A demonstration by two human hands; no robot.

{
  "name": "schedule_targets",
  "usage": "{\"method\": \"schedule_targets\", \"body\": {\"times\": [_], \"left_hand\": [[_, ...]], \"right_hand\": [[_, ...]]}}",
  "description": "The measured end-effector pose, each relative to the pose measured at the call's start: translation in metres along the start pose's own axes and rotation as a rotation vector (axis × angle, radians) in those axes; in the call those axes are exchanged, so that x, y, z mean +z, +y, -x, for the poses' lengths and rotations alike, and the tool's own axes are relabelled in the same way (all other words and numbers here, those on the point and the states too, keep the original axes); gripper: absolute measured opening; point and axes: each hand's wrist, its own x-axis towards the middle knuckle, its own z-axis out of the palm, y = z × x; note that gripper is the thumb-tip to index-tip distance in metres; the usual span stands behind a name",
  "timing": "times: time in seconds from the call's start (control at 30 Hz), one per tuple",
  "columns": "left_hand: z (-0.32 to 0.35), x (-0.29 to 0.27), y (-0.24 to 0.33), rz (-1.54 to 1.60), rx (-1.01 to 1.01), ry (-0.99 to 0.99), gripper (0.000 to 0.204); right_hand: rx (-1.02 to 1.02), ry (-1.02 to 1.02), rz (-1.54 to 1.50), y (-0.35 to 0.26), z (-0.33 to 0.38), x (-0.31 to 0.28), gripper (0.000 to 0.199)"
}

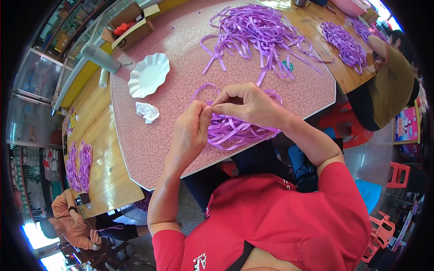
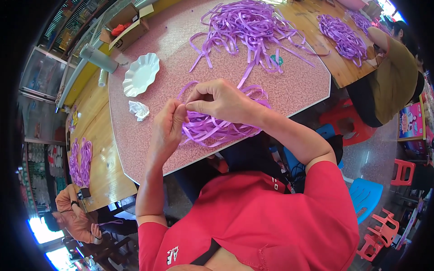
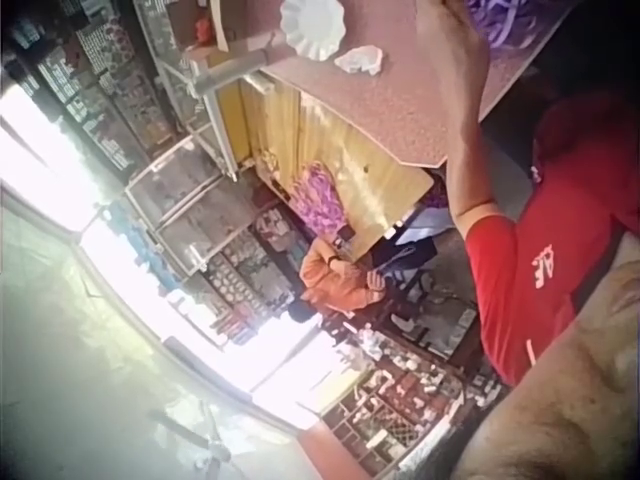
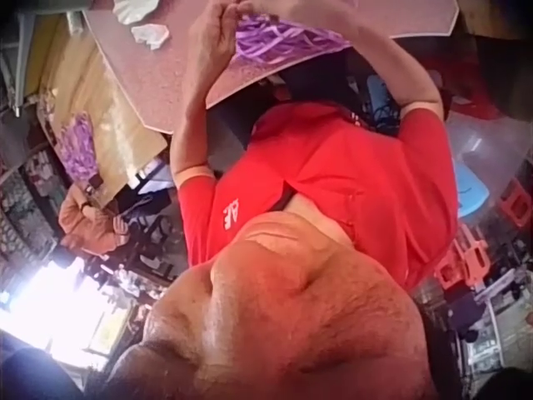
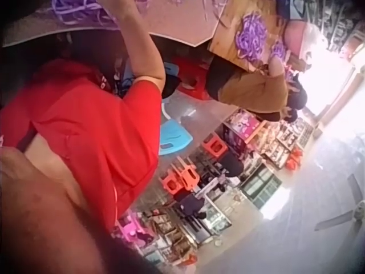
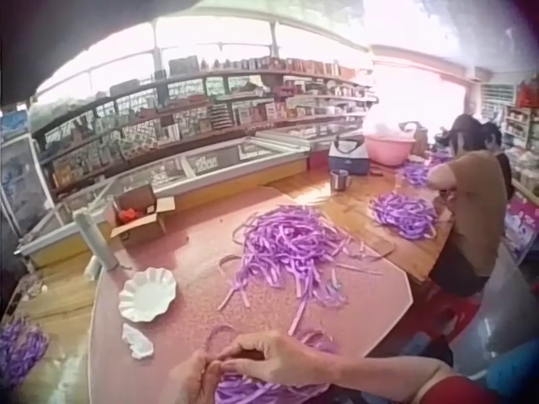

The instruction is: Knotting and tying purple plastic ribbons at a workshop table.

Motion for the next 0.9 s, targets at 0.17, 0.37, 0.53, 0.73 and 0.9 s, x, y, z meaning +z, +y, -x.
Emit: {"method": "schedule_targets", "body": {"times": [0.17,0.37,0.53,0.73,0.9], "left_hand": [[0.005,-0.005,-0.015,0.285,-0.054,0.043,0.034],[0.005,0.018,-0.008,0.517,-0.13,0.093,0.043],[0.009,0.025,-0.011,0.579,-0.049,0.127,0.036],[0.017,0.028,0.002,0.451,-0.017,0.25,0.033],[0.029,0.034,0.01,0.494,-0.12,0.01,0.033]], "right_hand": [[-0.12,0.087,0.126,-0.008,0.003,0.004,0.012],[-0.417,0.176,0.411,-0.012,0.005,0.012,0.009],[-0.484,0.243,0.47,-0.001,0.012,0.013,0.013],[-0.443,0.236,0.428,0.007,0.023,0.017,0.013],[-0.495,0.243,0.347,0.012,0.037,0.016,0.012]]}}
